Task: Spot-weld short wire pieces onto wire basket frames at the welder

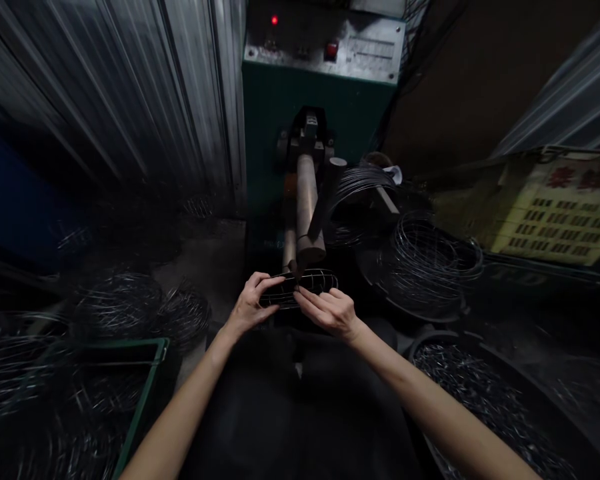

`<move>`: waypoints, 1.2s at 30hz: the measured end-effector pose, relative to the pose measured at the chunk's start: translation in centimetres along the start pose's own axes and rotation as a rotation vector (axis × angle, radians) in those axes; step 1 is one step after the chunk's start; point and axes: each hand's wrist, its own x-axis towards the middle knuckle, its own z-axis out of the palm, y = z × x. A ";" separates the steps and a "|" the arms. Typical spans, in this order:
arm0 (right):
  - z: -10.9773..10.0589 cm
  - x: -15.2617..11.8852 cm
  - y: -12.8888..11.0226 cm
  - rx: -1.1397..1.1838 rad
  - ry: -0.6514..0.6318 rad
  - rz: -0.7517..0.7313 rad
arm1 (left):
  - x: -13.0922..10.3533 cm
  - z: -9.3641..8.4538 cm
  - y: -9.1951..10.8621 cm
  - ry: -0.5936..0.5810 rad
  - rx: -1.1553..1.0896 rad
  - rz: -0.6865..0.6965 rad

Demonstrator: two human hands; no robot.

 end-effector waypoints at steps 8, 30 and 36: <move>0.3 -0.1 -0.3 0.005 0.025 0.029 | 0.1 -0.4 0.5 -0.001 0.026 0.010; -13.9 -33.5 -7.6 0.473 -0.914 1.689 | -4.9 1.4 -1.3 0.262 -0.037 -0.158; -13.9 -32.7 -8.5 0.415 -0.835 1.729 | -4.4 0.4 1.9 0.175 0.016 -0.093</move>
